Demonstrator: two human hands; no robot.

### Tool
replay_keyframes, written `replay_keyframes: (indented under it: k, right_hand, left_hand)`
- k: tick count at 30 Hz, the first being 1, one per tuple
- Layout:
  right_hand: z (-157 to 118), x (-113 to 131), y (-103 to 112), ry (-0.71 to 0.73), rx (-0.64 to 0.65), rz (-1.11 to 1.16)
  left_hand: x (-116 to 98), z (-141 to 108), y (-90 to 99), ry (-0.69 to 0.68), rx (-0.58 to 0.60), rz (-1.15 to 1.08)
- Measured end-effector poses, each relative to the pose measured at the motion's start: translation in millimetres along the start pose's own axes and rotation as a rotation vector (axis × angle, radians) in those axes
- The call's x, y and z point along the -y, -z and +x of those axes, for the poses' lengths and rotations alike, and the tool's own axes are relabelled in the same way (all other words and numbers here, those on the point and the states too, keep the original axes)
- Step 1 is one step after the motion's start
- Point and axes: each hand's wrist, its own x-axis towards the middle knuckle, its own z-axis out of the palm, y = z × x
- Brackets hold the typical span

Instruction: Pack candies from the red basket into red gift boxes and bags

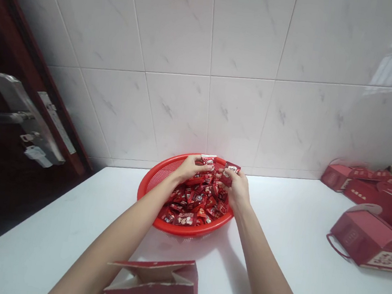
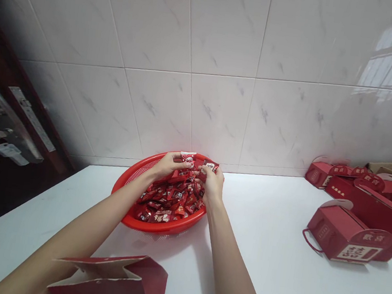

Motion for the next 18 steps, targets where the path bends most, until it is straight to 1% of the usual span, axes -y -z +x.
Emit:
replay_keyframes:
  k: [3,9,14,18]
  right_hand:
    - [0.9,-0.5,0.4,0.007,0.008,-0.004]
    - [0.2,-2.5,1.4,0.055,0.011,-0.034]
    - [-0.5,-4.5,3.4,0.051,0.068,-0.093]
    - [-0.5,-4.8,3.9,0.052,0.073,-0.12]
  left_hand:
    - [-2.4,-1.1,-1.9,-0.002,0.008,-0.034]
    - [-7.7,-5.5,-5.9,-0.041,0.058,-0.02]
    - [-13.3,-8.3,-9.5,-0.02,0.08,-0.046]
    - [-16.3,-8.9,-11.1,0.016,0.065,-0.056]
